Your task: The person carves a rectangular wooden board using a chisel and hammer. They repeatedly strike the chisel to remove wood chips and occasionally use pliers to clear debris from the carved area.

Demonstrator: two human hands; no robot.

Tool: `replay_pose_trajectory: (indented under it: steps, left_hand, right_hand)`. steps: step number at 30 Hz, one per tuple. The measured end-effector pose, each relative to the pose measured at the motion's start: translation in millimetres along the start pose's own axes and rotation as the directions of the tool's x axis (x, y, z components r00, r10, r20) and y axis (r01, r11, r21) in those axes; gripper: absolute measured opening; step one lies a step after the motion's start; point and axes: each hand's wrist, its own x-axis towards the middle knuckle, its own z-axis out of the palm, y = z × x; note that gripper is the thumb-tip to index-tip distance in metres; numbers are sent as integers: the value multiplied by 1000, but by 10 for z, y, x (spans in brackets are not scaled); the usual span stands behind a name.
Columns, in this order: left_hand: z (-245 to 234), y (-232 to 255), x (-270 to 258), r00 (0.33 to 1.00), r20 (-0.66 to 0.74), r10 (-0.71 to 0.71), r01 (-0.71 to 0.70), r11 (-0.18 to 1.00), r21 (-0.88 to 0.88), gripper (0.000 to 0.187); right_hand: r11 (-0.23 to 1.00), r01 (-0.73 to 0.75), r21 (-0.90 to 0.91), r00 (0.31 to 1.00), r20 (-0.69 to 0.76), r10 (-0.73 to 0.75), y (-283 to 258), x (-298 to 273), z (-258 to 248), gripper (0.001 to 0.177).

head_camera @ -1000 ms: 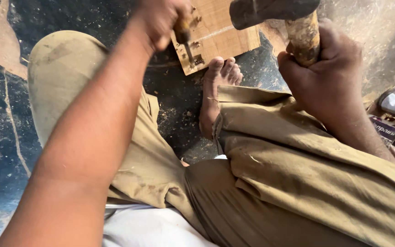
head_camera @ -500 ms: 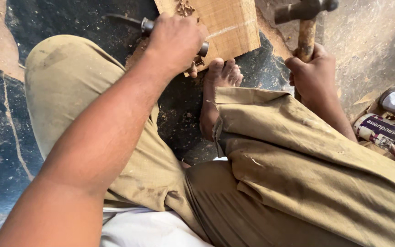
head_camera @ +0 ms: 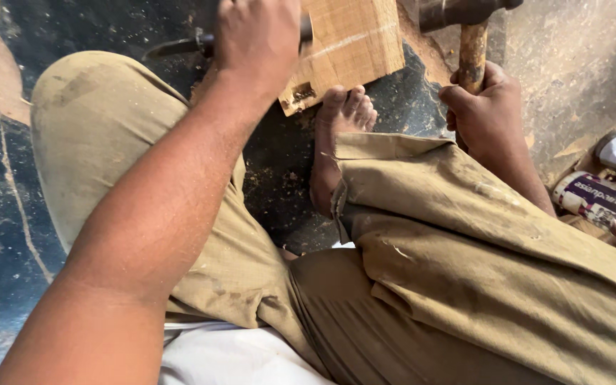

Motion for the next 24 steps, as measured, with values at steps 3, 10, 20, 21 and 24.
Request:
replay_pose_trajectory:
  steps: [3, 10, 20, 21, 24]
  left_hand:
    - [-93, -37, 28, 950, 311, -14, 11, 1000, 13, 74]
    - [-116, -72, -19, 973, 230, 20, -65, 979, 193, 36]
    - [-87, 54, 21, 983, 185, 1, -2, 1000, 8, 18]
    - [-145, 45, 65, 998, 58, -9, 10, 1000, -20, 21]
    - [-455, 42, 80, 987, 146, -72, 125, 907, -402, 19]
  right_hand:
    - [1000, -15, 11, 1000, 13, 15, -51, -13, 12, 16]
    - [999, -25, -43, 999, 39, 27, 10, 0, 16, 13]
    - [994, -89, -68, 995, 31, 91, 11, -24, 3, 14]
    - [994, -79, -76, 996, 34, 82, 8, -21, 0, 14]
    - [995, -72, -72, 997, 33, 75, -14, -42, -25, 15]
